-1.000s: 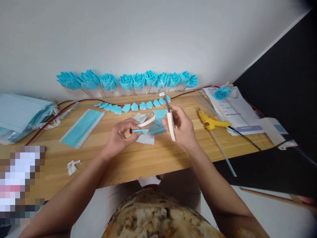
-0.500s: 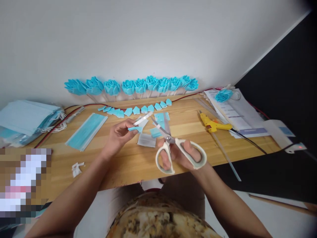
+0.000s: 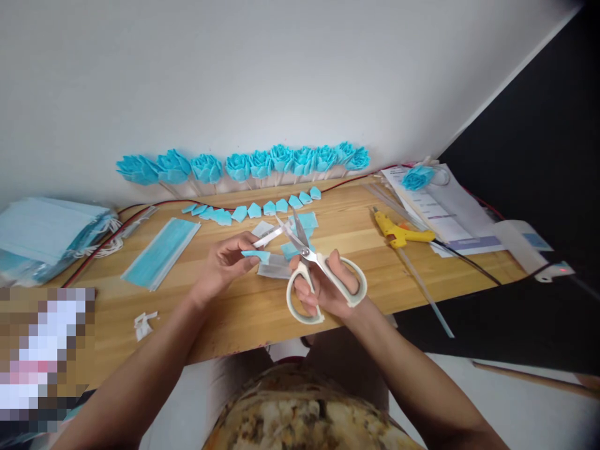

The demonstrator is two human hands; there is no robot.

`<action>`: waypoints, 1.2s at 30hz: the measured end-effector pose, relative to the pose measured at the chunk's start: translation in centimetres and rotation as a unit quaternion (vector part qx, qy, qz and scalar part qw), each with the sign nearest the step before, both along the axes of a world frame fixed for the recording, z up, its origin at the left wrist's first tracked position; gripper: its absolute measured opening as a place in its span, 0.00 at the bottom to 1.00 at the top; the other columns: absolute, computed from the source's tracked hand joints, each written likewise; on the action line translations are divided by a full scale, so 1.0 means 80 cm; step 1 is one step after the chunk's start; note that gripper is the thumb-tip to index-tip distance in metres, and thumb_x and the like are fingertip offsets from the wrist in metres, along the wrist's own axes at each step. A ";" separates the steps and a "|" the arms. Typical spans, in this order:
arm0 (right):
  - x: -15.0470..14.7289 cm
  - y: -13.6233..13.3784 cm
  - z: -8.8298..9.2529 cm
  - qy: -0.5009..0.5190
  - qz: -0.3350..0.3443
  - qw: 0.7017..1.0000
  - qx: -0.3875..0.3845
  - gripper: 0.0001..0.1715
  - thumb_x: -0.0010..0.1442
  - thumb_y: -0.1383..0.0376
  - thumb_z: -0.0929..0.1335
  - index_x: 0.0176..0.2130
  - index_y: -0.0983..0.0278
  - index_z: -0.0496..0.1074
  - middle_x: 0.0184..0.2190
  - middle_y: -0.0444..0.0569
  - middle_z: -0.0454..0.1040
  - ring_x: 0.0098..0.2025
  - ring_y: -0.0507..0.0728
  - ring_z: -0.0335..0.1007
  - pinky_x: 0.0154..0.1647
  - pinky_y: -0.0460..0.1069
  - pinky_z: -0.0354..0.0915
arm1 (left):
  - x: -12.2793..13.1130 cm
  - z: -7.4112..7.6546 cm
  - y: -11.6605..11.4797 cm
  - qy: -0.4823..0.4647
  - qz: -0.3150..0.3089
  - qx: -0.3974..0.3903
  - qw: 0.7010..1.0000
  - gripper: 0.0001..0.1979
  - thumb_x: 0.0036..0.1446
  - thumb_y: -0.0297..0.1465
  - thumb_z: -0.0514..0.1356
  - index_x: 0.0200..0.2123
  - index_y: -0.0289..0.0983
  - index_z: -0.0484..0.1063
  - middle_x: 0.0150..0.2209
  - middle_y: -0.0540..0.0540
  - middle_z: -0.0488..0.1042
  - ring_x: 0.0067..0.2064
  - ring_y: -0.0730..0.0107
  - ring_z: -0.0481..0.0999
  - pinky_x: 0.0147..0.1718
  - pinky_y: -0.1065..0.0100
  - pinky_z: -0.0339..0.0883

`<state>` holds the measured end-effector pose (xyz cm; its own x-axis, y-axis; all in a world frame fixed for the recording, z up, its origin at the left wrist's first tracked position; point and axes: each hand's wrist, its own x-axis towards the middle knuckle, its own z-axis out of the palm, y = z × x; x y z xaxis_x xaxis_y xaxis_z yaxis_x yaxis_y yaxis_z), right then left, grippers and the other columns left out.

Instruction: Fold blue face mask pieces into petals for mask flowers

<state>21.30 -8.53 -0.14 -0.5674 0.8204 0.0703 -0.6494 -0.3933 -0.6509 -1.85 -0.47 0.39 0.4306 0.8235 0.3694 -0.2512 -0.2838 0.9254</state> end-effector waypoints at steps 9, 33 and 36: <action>-0.011 0.003 0.004 0.058 0.022 0.996 -0.059 0.35 0.67 0.36 0.61 0.43 0.63 0.72 0.25 0.43 0.69 0.21 0.49 0.56 0.19 0.45 0.63 | 0.003 0.006 -0.001 0.002 -0.012 0.016 1.000 0.05 0.53 0.28 0.73 0.29 0.39 0.80 0.34 0.46 0.78 0.36 0.70 0.75 0.37 0.71 0.68; -0.019 -0.008 0.010 -0.023 -0.028 0.999 -0.036 0.34 0.57 0.38 0.73 0.45 0.64 0.78 0.17 0.33 0.59 0.13 0.43 0.43 0.11 0.40 0.49 | 0.005 0.007 -0.002 0.038 0.030 0.018 0.999 0.07 0.52 0.31 0.73 0.27 0.39 0.79 0.32 0.46 0.77 0.35 0.69 0.74 0.36 0.68 0.66; -0.025 -0.013 0.013 -0.098 -0.063 0.992 0.040 0.37 0.59 0.39 0.72 0.49 0.67 0.78 0.16 0.35 0.63 0.13 0.44 0.48 0.12 0.42 0.51 | 0.006 0.006 -0.001 0.095 0.051 0.015 0.994 0.08 0.52 0.33 0.73 0.27 0.38 0.79 0.31 0.47 0.77 0.33 0.69 0.72 0.33 0.68 0.64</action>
<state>19.34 -9.54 0.91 -0.4697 0.8821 0.0357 -0.5479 -0.2596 -0.7952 -1.37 -0.55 0.84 0.4091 0.8566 0.3144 -0.0419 -0.3266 0.9442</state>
